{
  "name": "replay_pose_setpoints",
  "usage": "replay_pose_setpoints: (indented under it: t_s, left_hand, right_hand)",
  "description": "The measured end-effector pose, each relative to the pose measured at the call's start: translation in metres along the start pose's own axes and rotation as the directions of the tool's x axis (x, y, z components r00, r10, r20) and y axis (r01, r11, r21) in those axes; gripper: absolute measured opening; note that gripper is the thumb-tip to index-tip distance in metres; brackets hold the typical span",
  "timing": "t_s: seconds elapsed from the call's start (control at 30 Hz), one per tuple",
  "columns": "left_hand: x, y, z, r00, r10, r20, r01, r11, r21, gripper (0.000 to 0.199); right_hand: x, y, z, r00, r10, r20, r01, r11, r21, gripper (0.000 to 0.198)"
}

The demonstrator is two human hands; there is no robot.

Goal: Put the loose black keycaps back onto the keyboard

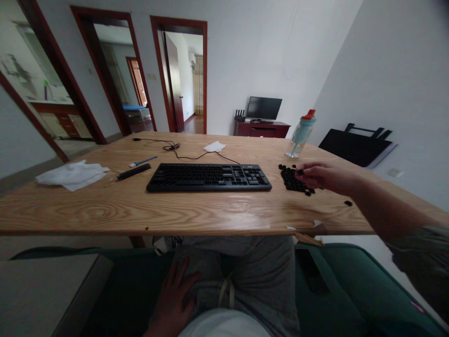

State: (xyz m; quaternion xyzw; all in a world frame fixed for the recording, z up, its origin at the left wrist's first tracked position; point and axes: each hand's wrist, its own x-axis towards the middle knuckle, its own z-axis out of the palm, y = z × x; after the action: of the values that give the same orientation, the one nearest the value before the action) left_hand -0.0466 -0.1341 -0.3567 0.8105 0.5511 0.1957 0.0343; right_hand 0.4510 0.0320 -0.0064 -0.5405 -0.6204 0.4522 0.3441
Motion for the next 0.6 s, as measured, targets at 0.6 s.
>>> replay_pose_setpoints:
  t_s: [0.6]
  left_hand:
    - [-0.003,0.003,-0.011,0.999,-0.026,0.035,0.026,1.0,-0.003,0.061]
  right_hand:
    - [0.059,-0.03,0.129,0.933,-0.149,0.328,0.19,0.977,-0.098,0.038]
